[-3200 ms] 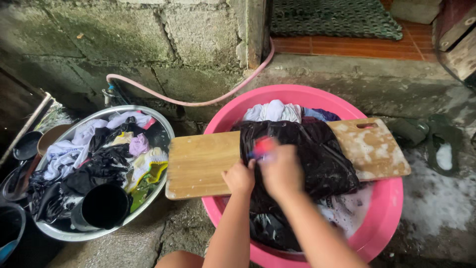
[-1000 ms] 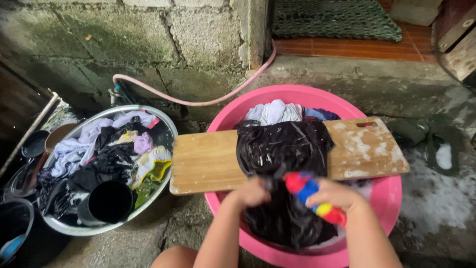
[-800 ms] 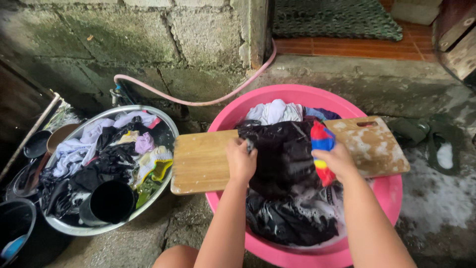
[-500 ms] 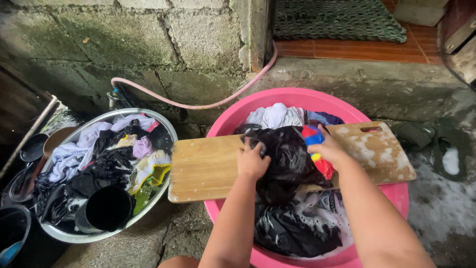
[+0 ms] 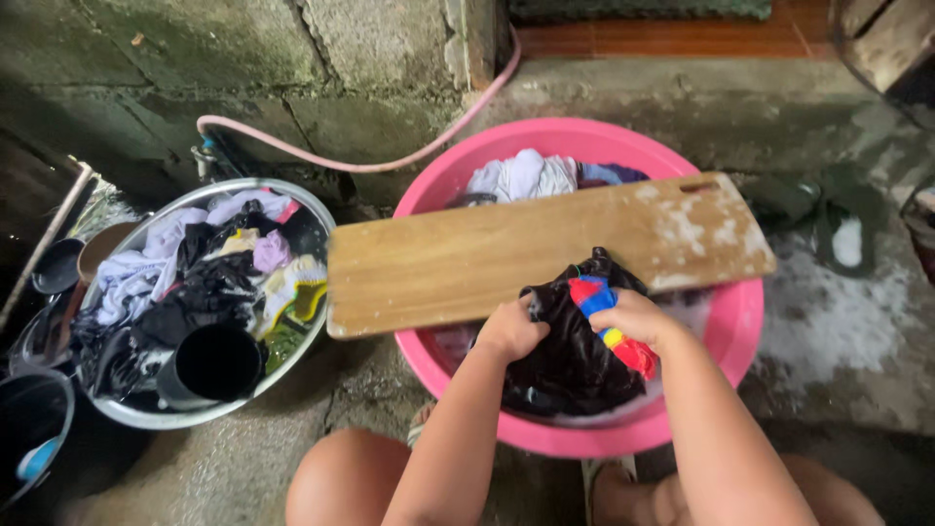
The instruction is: The person washes clothes by placing a garment on a wooden washboard, scrubbing it with a brush, and wringing it out by hand over a basin of soapy water.
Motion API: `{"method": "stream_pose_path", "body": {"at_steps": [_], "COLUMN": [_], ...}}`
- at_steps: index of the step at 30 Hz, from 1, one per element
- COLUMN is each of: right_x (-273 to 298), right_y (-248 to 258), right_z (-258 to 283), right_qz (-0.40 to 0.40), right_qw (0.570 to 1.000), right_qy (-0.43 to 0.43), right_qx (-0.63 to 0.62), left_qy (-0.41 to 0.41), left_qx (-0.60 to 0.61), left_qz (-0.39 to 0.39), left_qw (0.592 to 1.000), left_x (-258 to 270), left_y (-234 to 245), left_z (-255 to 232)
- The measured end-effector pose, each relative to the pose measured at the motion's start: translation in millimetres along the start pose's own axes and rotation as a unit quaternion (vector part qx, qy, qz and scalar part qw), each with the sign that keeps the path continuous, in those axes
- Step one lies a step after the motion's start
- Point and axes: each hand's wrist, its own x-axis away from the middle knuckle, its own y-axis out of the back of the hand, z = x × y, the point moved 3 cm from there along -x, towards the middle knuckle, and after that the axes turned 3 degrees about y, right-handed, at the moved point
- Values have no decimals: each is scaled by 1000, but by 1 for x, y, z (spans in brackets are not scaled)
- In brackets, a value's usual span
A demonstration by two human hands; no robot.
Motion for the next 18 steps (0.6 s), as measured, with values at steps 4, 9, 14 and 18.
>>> {"method": "stream_pose_path", "body": {"at_steps": [4,9,14,18], "right_x": [21,37,77,92], "right_y": [-25,0,67,117], "right_z": [-44,-74,-53,-4], "right_qz": [24,-32,-155,-199], "right_qw": [998,992,971,961], "right_qy": [-62,-84,-16,44], "right_qx": [-20,-84,-180,-187], "left_qy": [-17,-29,13,47], "left_qx": [-29,-148,-187,-106], "left_qz": [31,129,83,90], "left_qw": [999,980,979,989], "left_x": [13,20,57,72], "left_y": [-35,-26,79,144], "left_z": [27,50,12,-23]}}
